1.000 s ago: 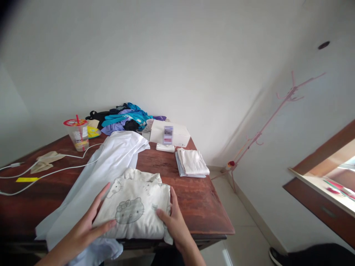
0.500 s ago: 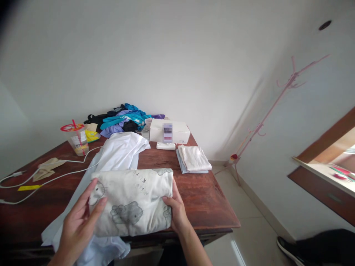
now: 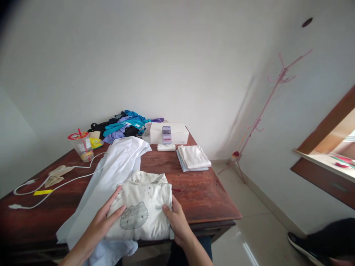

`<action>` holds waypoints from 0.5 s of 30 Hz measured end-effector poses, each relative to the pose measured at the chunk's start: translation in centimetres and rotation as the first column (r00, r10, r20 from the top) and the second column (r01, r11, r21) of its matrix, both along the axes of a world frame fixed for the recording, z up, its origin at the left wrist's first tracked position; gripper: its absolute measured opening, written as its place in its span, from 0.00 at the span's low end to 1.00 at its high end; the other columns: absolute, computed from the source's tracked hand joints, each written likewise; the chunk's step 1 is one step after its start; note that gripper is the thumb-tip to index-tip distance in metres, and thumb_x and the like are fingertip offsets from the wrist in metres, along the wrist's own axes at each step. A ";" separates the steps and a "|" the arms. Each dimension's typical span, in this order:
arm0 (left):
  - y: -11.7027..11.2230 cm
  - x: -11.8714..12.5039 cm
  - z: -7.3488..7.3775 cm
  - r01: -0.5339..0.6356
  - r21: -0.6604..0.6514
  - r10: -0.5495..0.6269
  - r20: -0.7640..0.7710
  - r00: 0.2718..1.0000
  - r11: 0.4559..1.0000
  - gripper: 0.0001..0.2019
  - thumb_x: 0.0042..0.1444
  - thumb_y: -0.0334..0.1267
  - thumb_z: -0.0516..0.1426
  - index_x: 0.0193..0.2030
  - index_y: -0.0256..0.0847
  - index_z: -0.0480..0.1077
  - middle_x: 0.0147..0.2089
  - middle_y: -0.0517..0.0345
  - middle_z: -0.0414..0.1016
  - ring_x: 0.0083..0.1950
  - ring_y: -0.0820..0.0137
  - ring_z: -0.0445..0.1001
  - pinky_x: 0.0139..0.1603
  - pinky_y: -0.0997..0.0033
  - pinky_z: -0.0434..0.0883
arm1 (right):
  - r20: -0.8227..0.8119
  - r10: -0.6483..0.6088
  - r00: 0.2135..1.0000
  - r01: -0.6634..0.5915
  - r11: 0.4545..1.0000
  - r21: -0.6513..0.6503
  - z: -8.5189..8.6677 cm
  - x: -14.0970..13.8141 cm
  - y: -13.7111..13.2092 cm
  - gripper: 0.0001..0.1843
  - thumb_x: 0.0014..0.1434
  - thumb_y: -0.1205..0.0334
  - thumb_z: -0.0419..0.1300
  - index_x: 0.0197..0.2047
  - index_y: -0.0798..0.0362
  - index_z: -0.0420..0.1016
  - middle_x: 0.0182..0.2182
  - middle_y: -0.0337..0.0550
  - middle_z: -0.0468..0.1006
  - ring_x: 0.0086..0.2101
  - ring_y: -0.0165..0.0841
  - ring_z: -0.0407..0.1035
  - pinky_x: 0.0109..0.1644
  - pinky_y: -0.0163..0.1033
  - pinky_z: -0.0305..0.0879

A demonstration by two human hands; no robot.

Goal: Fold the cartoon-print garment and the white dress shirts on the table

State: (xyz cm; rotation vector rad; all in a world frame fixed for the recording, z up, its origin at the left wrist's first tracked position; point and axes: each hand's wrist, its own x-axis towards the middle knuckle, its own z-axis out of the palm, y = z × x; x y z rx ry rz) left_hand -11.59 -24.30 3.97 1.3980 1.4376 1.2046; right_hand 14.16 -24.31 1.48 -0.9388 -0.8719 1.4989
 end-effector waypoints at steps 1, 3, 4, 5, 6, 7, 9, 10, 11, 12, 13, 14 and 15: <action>-0.2 -0.2 0.0 0.018 0.029 -0.018 0.000 1.000 0.999 0.38 0.62 0.56 0.58 0.76 0.48 0.55 0.78 0.54 0.51 0.79 0.56 0.46 0.78 0.50 0.43 | -0.022 -0.020 1.000 0.020 1.000 0.007 -0.1 0.0 0.1 0.31 0.52 0.49 0.74 0.56 0.52 0.76 0.51 0.51 0.82 0.52 0.48 0.76 0.57 0.52 0.70; -0.7 -0.9 -0.3 0.114 0.060 -0.113 -0.024 0.993 0.992 0.40 0.62 0.55 0.58 0.77 0.52 0.49 0.80 0.57 0.45 0.79 0.57 0.42 0.77 0.48 0.42 | -0.072 -0.048 0.996 0.050 0.999 0.014 -0.2 -0.1 0.3 0.32 0.53 0.49 0.73 0.58 0.51 0.75 0.51 0.51 0.82 0.51 0.48 0.77 0.54 0.52 0.72; -1.0 -1.3 -0.5 0.171 0.064 -0.168 -0.050 0.985 0.983 0.41 0.62 0.55 0.58 0.78 0.55 0.46 0.80 0.60 0.42 0.79 0.57 0.41 0.77 0.48 0.43 | -0.098 -0.055 0.994 0.057 0.998 0.013 -0.2 -0.2 0.5 0.33 0.53 0.49 0.72 0.59 0.50 0.74 0.51 0.51 0.82 0.50 0.48 0.77 0.53 0.51 0.73; -1.2 -1.7 -0.7 0.218 0.062 -0.213 -0.085 0.973 0.974 0.43 0.61 0.54 0.59 0.78 0.59 0.44 0.80 0.62 0.40 0.79 0.57 0.40 0.77 0.47 0.43 | -0.123 -0.055 0.991 0.057 0.998 0.010 -0.2 -0.2 0.6 0.33 0.54 0.50 0.72 0.60 0.50 0.73 0.51 0.51 0.82 0.50 0.48 0.77 0.52 0.51 0.73; -1.4 -2.0 -0.9 0.247 0.061 -0.239 -0.126 0.963 0.967 0.44 0.60 0.53 0.61 0.78 0.61 0.42 0.80 0.64 0.40 0.80 0.56 0.39 0.77 0.47 0.44 | -0.144 -0.049 0.988 0.051 0.999 0.007 -0.1 -0.3 0.8 0.33 0.54 0.51 0.72 0.61 0.50 0.73 0.51 0.51 0.82 0.49 0.48 0.78 0.52 0.51 0.74; -1.5 -2.1 -1.0 0.249 0.068 -0.235 -0.166 0.958 0.966 0.46 0.59 0.52 0.62 0.78 0.63 0.41 0.80 0.64 0.40 0.80 0.55 0.39 0.77 0.46 0.44 | -0.163 -0.042 0.986 0.043 0.999 0.004 0.0 -0.4 1.0 0.33 0.54 0.51 0.72 0.61 0.50 0.73 0.51 0.51 0.82 0.48 0.48 0.78 0.52 0.51 0.74; -1.4 -2.1 -0.8 0.193 0.116 -0.164 -0.220 0.961 0.974 0.47 0.58 0.51 0.64 0.78 0.61 0.43 0.80 0.62 0.43 0.80 0.54 0.40 0.78 0.45 0.43 | -0.199 -0.024 0.980 0.026 1.000 0.006 0.6 -0.6 1.5 0.34 0.53 0.52 0.72 0.62 0.50 0.72 0.50 0.51 0.83 0.47 0.48 0.78 0.51 0.51 0.74; -1.2 -1.8 -0.5 0.171 0.138 -0.136 -0.231 0.963 0.976 0.45 0.58 0.51 0.64 0.78 0.60 0.45 0.80 0.60 0.45 0.80 0.53 0.42 0.78 0.44 0.43 | -0.215 -0.014 0.977 0.017 1.000 0.014 1.0 -0.7 1.7 0.35 0.54 0.53 0.72 0.63 0.50 0.72 0.49 0.50 0.83 0.47 0.47 0.79 0.52 0.51 0.74; -0.9 -1.5 0.0 0.160 0.152 -0.123 -0.229 0.966 0.975 0.43 0.58 0.51 0.63 0.77 0.58 0.48 0.79 0.59 0.48 0.79 0.53 0.43 0.78 0.44 0.43 | -0.226 -0.006 0.974 0.012 1.000 0.028 1.5 -0.7 2.0 0.35 0.54 0.53 0.71 0.64 0.49 0.71 0.49 0.50 0.83 0.47 0.47 0.79 0.52 0.51 0.73; -0.6 -1.1 0.5 0.155 0.164 -0.118 -0.216 0.969 0.974 0.40 0.59 0.51 0.62 0.76 0.57 0.52 0.78 0.58 0.51 0.79 0.53 0.45 0.78 0.44 0.43 | -0.231 -0.001 0.973 0.012 0.999 0.045 2.0 -0.6 2.3 0.36 0.55 0.53 0.71 0.65 0.49 0.69 0.49 0.50 0.83 0.47 0.47 0.79 0.52 0.51 0.74; -0.3 -0.8 1.1 0.157 0.172 -0.122 -0.199 0.972 0.972 0.39 0.59 0.51 0.62 0.75 0.55 0.55 0.78 0.57 0.53 0.79 0.53 0.47 0.78 0.45 0.44 | -0.229 0.004 0.973 0.011 0.998 0.063 2.5 -0.5 2.6 0.37 0.56 0.53 0.70 0.66 0.48 0.68 0.49 0.50 0.83 0.47 0.47 0.79 0.52 0.51 0.74; 0.1 -0.4 1.6 0.158 0.181 -0.125 -0.181 0.975 0.971 0.38 0.59 0.51 0.62 0.74 0.53 0.56 0.77 0.55 0.55 0.78 0.53 0.48 0.78 0.46 0.45 | -0.221 0.010 0.975 0.008 0.997 0.077 2.9 -0.4 2.9 0.37 0.56 0.53 0.70 0.67 0.47 0.67 0.49 0.49 0.83 0.47 0.46 0.79 0.52 0.51 0.74; 0.5 -0.1 1.9 0.150 0.192 -0.119 -0.163 0.979 0.970 0.38 0.58 0.52 0.63 0.74 0.51 0.57 0.77 0.54 0.56 0.78 0.53 0.49 0.78 0.47 0.45 | -0.208 0.020 0.978 -0.002 0.997 0.082 3.2 -0.2 3.2 0.38 0.56 0.52 0.70 0.67 0.47 0.67 0.49 0.49 0.83 0.46 0.46 0.79 0.52 0.51 0.74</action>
